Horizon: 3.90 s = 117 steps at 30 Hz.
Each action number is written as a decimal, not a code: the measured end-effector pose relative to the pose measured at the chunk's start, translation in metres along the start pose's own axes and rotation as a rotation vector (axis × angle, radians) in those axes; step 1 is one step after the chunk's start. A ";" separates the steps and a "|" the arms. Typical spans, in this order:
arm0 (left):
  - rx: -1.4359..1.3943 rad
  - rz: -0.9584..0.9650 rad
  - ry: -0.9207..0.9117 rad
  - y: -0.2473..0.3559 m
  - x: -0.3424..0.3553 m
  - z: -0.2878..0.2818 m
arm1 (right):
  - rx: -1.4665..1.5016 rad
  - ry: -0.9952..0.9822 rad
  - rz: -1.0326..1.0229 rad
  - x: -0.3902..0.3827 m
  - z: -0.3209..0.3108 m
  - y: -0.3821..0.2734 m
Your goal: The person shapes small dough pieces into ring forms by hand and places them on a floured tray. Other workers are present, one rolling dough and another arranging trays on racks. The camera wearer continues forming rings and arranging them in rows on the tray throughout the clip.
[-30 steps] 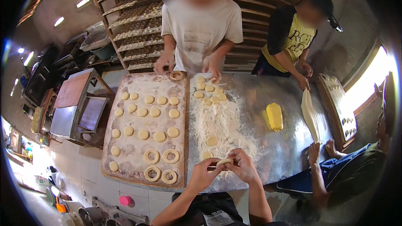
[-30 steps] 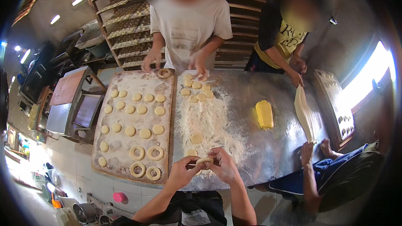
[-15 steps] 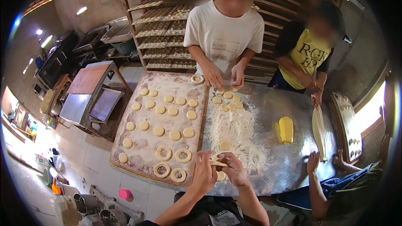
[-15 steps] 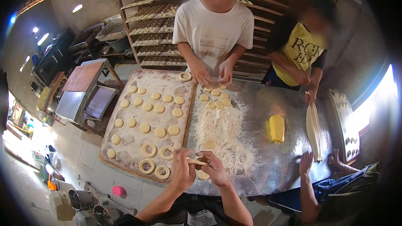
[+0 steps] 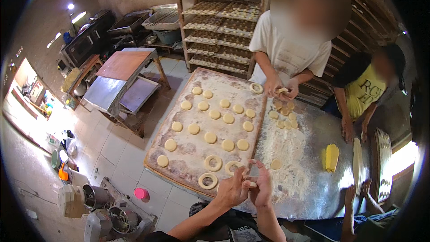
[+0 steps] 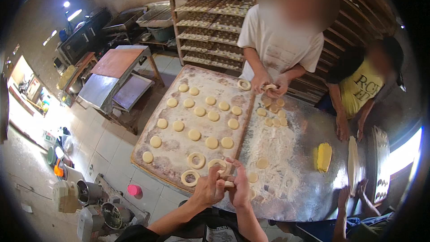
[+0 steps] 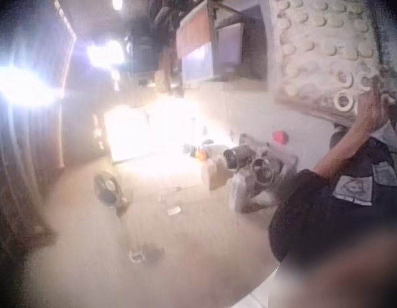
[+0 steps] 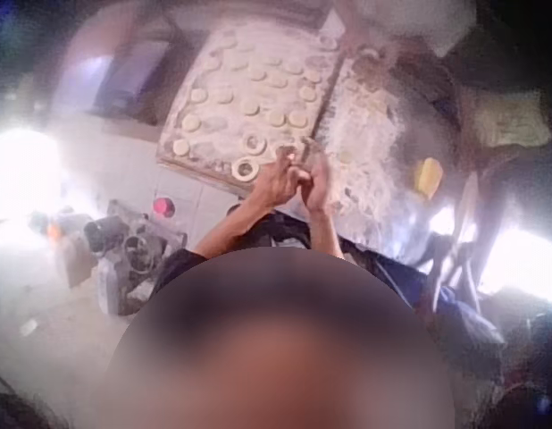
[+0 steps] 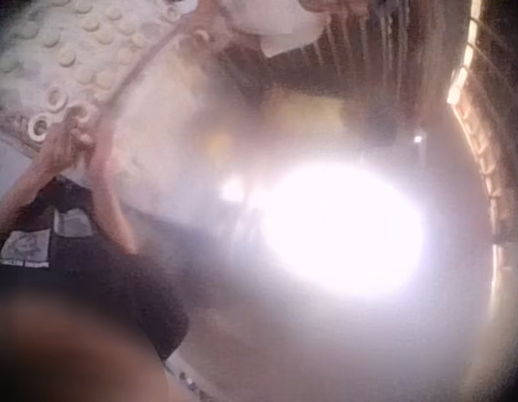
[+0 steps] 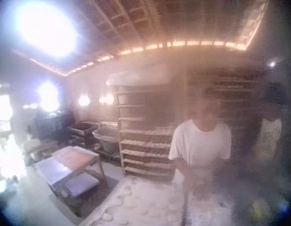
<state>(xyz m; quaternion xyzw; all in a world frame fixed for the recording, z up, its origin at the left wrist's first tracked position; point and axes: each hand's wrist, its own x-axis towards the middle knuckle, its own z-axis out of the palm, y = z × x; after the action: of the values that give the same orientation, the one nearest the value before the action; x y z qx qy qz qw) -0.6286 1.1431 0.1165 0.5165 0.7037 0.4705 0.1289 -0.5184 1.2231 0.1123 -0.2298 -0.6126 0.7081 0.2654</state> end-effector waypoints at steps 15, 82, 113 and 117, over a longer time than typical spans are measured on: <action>0.015 0.045 0.112 -0.086 0.016 -0.088 | -0.491 -0.051 -0.002 0.077 0.090 0.018; 0.423 -0.263 -0.138 -0.125 0.047 -0.122 | -1.331 0.602 0.519 -0.038 -0.035 0.035; -0.148 -0.030 -0.392 0.043 0.002 0.073 | -0.928 0.630 -0.143 -0.052 -0.081 0.017; -0.017 0.135 -0.058 0.040 -0.004 0.077 | 0.151 0.200 0.169 -0.063 -0.089 0.027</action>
<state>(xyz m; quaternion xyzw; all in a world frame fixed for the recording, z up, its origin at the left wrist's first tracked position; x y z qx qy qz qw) -0.5512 1.1812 0.1062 0.5751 0.6593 0.4689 0.1215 -0.4152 1.2453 0.0731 -0.3296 -0.5067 0.7455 0.2809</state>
